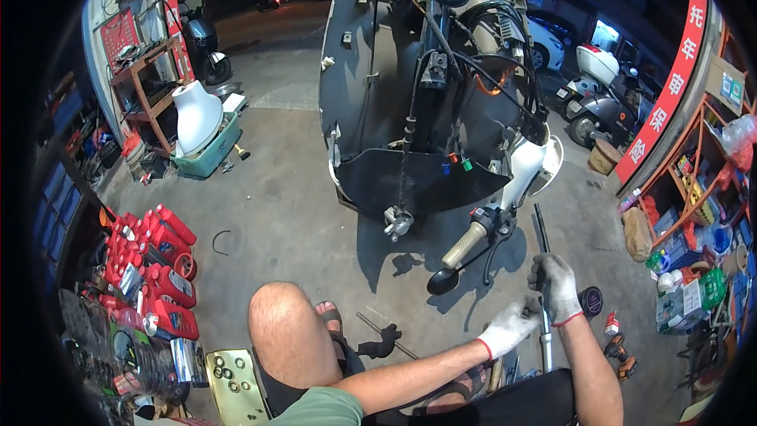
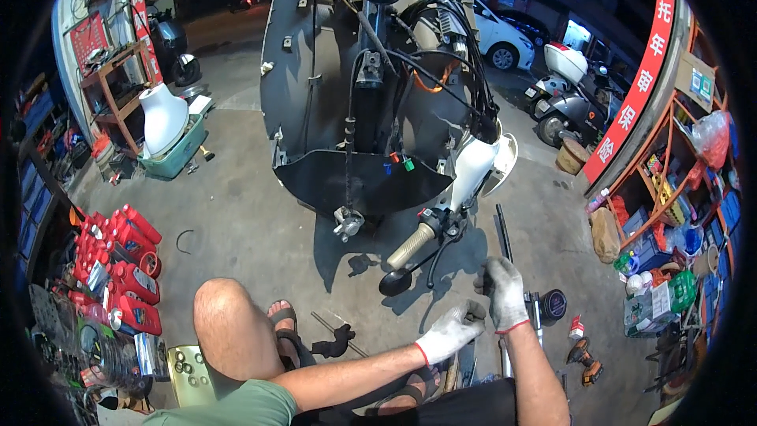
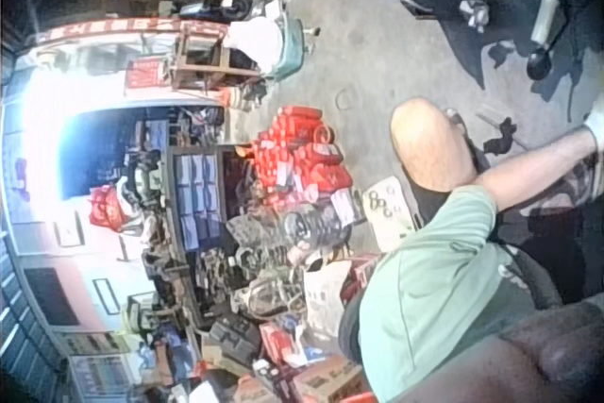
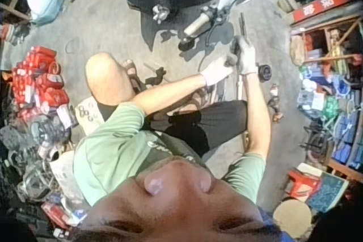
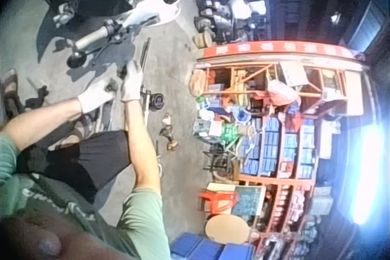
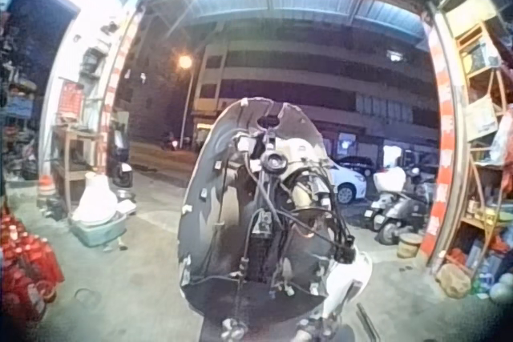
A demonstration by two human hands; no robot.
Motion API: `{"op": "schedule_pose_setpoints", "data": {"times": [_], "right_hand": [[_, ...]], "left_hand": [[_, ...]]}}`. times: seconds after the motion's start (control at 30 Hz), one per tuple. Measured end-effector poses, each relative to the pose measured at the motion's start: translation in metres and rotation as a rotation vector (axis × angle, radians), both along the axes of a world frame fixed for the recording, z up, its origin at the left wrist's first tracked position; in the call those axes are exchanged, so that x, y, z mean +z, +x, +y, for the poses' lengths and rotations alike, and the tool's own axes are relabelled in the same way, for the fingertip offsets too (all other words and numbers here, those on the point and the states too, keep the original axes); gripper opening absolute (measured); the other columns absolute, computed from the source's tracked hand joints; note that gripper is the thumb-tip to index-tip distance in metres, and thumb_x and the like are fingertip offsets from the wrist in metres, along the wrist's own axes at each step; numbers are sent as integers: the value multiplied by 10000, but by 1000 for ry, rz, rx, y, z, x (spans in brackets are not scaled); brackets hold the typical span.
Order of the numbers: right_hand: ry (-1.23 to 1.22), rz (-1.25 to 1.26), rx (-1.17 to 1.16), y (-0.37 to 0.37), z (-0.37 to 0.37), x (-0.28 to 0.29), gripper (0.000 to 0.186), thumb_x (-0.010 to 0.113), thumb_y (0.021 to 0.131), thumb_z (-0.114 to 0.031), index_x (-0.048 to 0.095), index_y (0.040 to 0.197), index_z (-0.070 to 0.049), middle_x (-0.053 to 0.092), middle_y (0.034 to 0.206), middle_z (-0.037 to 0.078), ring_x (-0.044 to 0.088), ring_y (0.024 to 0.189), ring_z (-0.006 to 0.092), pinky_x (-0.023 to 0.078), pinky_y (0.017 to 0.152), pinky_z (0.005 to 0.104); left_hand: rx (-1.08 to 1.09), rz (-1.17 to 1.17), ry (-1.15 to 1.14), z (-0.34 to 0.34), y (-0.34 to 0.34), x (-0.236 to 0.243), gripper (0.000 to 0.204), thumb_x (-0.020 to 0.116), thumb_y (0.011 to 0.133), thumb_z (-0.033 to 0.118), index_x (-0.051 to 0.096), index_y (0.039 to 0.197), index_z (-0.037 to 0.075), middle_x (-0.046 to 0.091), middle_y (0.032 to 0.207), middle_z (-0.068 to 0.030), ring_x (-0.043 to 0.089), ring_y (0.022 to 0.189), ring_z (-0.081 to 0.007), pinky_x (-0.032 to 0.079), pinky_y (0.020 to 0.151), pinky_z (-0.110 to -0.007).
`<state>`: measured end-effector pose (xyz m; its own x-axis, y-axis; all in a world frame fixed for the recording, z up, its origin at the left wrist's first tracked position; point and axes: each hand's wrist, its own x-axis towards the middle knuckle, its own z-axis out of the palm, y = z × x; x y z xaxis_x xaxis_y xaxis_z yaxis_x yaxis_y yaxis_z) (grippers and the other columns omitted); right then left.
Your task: The person disassembles the front assembly of an electric scooter by driving a metal rod through the steering column with a hammer, removing loose hardware, and detaching components from the front frame by hand.
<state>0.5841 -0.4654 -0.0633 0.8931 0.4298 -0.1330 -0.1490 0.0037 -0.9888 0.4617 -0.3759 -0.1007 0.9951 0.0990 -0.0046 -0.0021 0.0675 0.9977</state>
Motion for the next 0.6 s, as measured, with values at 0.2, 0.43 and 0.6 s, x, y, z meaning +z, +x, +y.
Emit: {"op": "schedule_pose_setpoints", "data": {"times": [0.2, 0.43, 0.6], "right_hand": [[500, 379, 181, -23, 14, 34, 575, 578, 935, -525, 564, 1189, -9, 623, 1018, 132, 636, 883, 264, 535, 791, 429], [657, 460, 264, -26, 23, 46, 716, 555, 922, -583, 503, 1304, 20, 620, 1153, 150, 643, 969, 285, 537, 840, 451], [627, 436, 271, -26, 24, 44, 728, 542, 920, -597, 493, 1333, 0, 589, 1264, 178, 611, 1110, 312, 508, 937, 485]], "left_hand": [[-227, 92, -622, 1, 5, -15, 414, 574, 983, 418, 584, 1149, 39, 619, 920, -60, 578, 796, -116, 495, 716, -286], [-141, -25, -153, 0, 10, -18, 420, 574, 971, 393, 578, 1009, -26, 596, 793, -61, 538, 718, -140, 448, 660, -320], [-206, -146, -104, 7, 6, -10, 391, 553, 966, 300, 582, 1187, -22, 665, 977, -128, 603, 904, -214, 467, 837, -360]]}}
